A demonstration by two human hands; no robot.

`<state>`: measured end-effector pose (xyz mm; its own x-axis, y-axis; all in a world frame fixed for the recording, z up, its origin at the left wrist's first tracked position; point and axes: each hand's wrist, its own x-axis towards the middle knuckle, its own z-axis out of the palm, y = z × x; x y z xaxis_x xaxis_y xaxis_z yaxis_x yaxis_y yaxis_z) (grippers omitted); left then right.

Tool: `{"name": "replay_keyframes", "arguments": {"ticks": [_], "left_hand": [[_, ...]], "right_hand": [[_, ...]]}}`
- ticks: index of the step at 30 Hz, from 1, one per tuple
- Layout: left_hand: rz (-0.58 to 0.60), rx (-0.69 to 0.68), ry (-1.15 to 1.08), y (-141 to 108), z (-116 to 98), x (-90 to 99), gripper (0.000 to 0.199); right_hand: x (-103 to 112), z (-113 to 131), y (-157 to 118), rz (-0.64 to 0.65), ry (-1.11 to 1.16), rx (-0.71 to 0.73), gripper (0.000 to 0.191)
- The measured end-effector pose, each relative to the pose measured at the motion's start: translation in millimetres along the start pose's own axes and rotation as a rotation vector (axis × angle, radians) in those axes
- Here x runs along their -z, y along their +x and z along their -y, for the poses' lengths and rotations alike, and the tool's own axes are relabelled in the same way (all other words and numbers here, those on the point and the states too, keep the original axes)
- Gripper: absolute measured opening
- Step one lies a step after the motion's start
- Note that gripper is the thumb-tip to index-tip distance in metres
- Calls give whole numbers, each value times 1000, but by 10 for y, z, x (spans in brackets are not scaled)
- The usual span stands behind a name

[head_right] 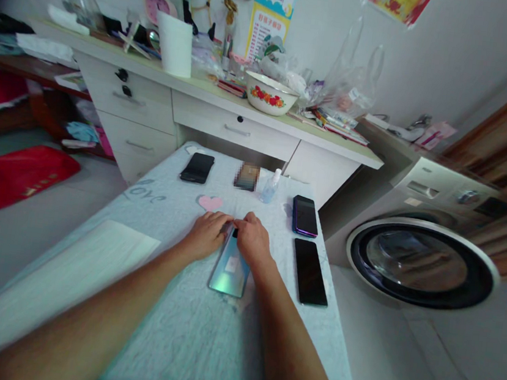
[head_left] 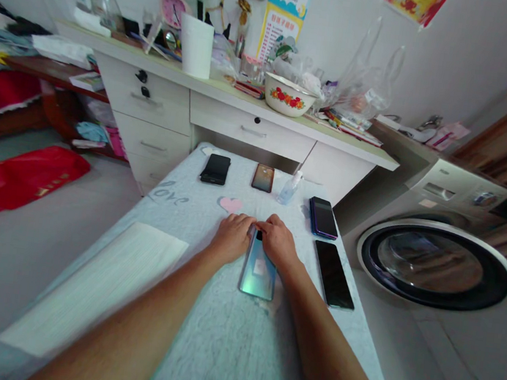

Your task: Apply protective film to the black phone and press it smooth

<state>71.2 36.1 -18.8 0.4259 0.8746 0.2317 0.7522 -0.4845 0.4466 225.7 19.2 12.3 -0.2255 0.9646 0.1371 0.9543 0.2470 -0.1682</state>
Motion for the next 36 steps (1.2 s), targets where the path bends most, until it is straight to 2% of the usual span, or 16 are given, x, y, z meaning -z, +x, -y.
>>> {"name": "replay_keyframes", "arguments": {"ticks": [9, 17, 26, 36], "left_hand": [[2, 19, -10, -5, -13, 12, 35], [6, 27, -24, 5, -2, -3, 37], [6, 17, -26, -1, 5, -1, 41], [12, 17, -30, -4, -18, 22, 41]], "right_hand": [[-26, -36, -6, -10, 40, 0, 31], [53, 20, -139, 53, 135, 99, 34], [82, -34, -207, 88, 207, 170, 39], [-2, -14, -59, -5, 90, 24, 33]]}}
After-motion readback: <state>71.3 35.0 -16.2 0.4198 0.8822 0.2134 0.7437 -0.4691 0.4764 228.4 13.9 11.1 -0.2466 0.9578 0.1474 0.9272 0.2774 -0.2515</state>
